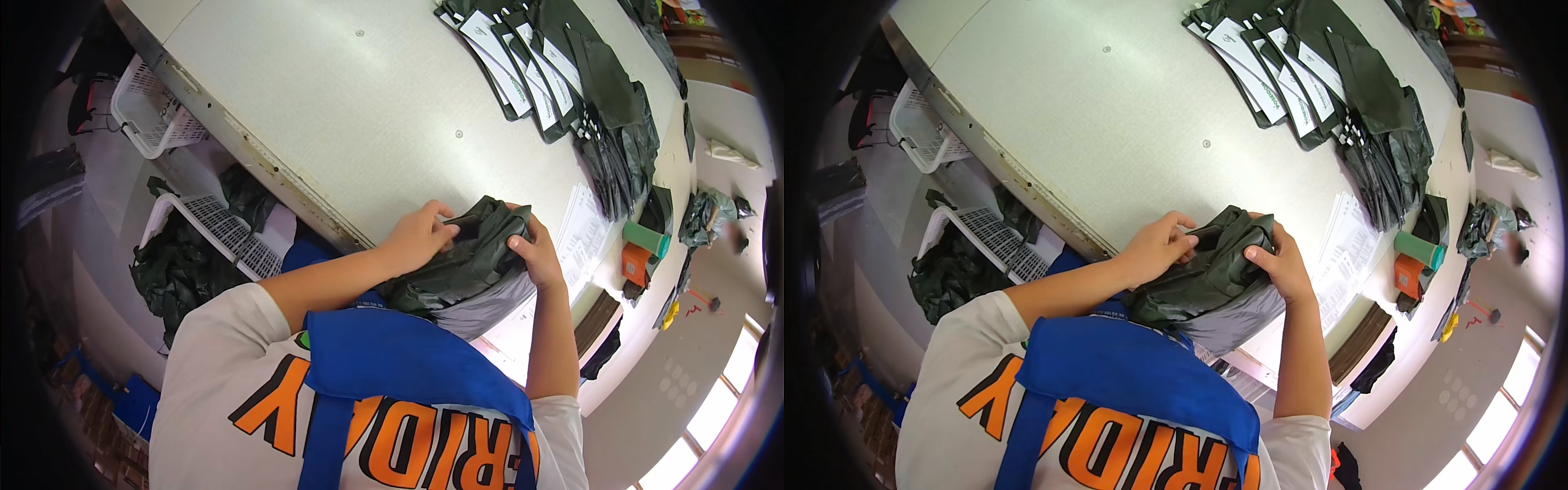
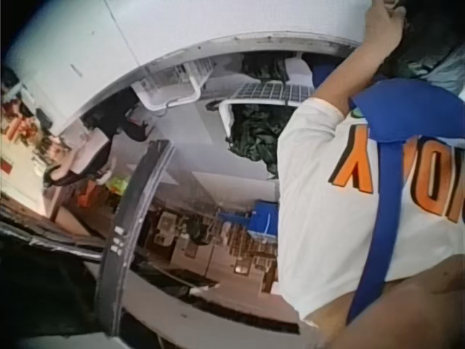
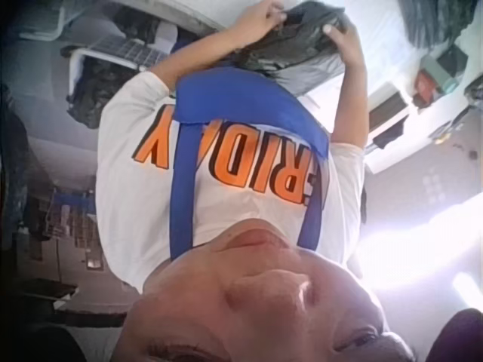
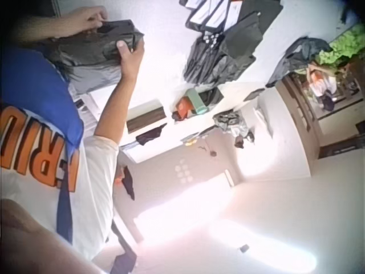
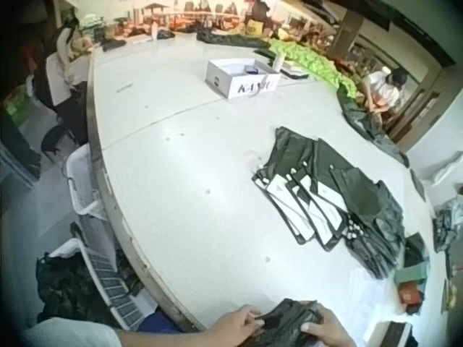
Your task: The person folds a dark green jacket on a white table, smoothing the fabric, aligning edges, and folding it into a compact rectangle. The person then places the folded jacket into a plastic bag and sets it aside with other folded items.
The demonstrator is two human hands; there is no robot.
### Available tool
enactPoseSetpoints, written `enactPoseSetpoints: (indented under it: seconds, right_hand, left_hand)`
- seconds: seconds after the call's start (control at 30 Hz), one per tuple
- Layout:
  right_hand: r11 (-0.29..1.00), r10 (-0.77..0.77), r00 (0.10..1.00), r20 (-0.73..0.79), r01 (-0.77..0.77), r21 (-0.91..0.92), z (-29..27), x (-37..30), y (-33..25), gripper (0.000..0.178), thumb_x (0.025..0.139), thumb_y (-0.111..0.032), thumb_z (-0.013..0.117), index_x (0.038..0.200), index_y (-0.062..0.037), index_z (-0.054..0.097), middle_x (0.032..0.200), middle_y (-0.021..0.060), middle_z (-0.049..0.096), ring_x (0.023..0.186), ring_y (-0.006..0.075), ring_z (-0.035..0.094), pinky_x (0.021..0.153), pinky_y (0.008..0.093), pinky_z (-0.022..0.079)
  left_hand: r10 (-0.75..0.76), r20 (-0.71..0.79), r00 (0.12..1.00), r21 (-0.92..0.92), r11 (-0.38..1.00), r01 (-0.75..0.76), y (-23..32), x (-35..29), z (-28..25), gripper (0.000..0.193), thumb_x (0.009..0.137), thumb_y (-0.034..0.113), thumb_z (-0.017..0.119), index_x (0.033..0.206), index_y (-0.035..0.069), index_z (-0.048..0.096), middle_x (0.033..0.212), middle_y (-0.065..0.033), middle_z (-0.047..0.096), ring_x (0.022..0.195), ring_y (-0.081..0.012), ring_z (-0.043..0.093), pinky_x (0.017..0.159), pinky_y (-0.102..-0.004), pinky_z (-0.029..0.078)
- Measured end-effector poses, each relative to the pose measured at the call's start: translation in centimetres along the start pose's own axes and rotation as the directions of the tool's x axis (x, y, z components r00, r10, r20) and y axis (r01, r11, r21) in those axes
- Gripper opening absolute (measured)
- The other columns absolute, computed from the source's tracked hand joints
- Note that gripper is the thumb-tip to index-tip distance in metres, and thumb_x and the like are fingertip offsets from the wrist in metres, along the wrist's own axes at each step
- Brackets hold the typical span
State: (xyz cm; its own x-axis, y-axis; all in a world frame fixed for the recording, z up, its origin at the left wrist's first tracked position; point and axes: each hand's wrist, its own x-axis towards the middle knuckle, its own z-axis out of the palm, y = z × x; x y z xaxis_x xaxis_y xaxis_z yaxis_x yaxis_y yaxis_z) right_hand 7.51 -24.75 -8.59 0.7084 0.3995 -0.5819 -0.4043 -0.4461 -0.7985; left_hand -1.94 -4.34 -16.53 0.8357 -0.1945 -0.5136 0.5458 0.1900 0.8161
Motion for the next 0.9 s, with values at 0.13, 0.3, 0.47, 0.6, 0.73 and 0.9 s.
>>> enactPoseSetpoints:
  seconds: [0.13, 0.3, 0.47, 0.6, 0.73, 0.9]
  right_hand:
    - [1.000, -0.018, 0.999, -0.048, 0.018, -0.002, 0.3, -0.5, -0.3, 0.063, 0.070, -0.034, 0.078, 0.117, 0.0010, 0.055, 0.102, 0.0062, 0.061, 0.098, 0.0162, 0.056, 0.092, 0.0293, 0.043]
    - [0.999, -0.037, 0.998, -0.041, 0.038, 0.027, 0.8, -0.9, -0.5, 0.050, 0.073, -0.025, 0.078, 0.111, -0.0015, 0.055, 0.096, 0.0033, 0.059, 0.092, 0.0130, 0.054, 0.087, 0.0272, 0.043]
    - [0.998, -0.027, 1.000, -0.013, 0.027, 0.049, 0.7, -1.1, -0.5, 0.045, 0.075, -0.021, 0.078, 0.109, -0.0028, 0.054, 0.095, 0.0019, 0.059, 0.090, 0.0117, 0.054, 0.086, 0.0265, 0.043]
    - [0.994, -0.048, 0.999, 0.014, 0.046, 0.097, 0.6, -1.0, -0.1, 0.043, 0.076, -0.021, 0.077, 0.108, -0.0033, 0.053, 0.094, 0.0011, 0.058, 0.089, 0.0111, 0.054, 0.085, 0.0256, 0.043]
    - [0.995, -0.040, 0.999, 0.010, 0.039, 0.089, 0.5, -1.0, 0.1, 0.041, 0.077, -0.019, 0.076, 0.107, -0.0035, 0.054, 0.093, 0.0009, 0.058, 0.089, 0.0105, 0.054, 0.084, 0.0254, 0.043]
    - [0.995, -0.049, 0.999, -0.005, 0.049, 0.082, 0.7, -1.2, 0.0, 0.039, 0.077, -0.018, 0.075, 0.107, -0.0036, 0.054, 0.091, 0.0005, 0.058, 0.087, 0.0103, 0.054, 0.083, 0.0253, 0.044]
  left_hand:
    - [0.166, -0.048, 0.985, 0.331, 0.933, -0.141, 0.1, 1.2, -0.4, 0.019, 0.083, 0.012, 0.069, 0.097, 0.004, 0.060, 0.071, -0.0088, 0.062, 0.065, -0.0223, 0.059, 0.061, -0.0349, 0.047]
    - [0.402, -0.069, 0.913, 0.455, 0.827, -0.330, -0.6, 1.5, -0.2, 0.021, 0.077, 0.007, 0.071, 0.090, 0.004, 0.056, 0.084, -0.0145, 0.060, 0.079, -0.0337, 0.060, 0.068, -0.0406, 0.047]
    - [0.354, -0.047, 0.934, 0.499, 0.818, -0.285, -0.1, 1.7, -0.6, 0.019, 0.078, 0.005, 0.070, 0.090, 0.003, 0.055, 0.086, -0.0134, 0.059, 0.077, -0.0280, 0.059, 0.068, -0.0372, 0.048]
    - [0.289, -0.082, 0.954, 0.471, 0.855, -0.219, 0.9, 1.8, -0.5, 0.019, 0.076, 0.003, 0.070, 0.089, 0.004, 0.057, 0.086, -0.0138, 0.059, 0.079, -0.0296, 0.060, 0.069, -0.0379, 0.048]
    - [0.388, -0.035, 0.921, 0.514, 0.797, -0.316, 0.0, 2.1, -0.5, 0.019, 0.077, 0.003, 0.070, 0.090, 0.004, 0.057, 0.087, -0.0134, 0.059, 0.081, -0.0298, 0.061, 0.071, -0.0375, 0.049]
    - [0.448, -0.047, 0.893, 0.531, 0.768, -0.357, 0.1, 2.2, -0.4, 0.017, 0.078, 0.002, 0.069, 0.090, 0.003, 0.057, 0.089, -0.0135, 0.059, 0.083, -0.0297, 0.061, 0.074, -0.0366, 0.050]
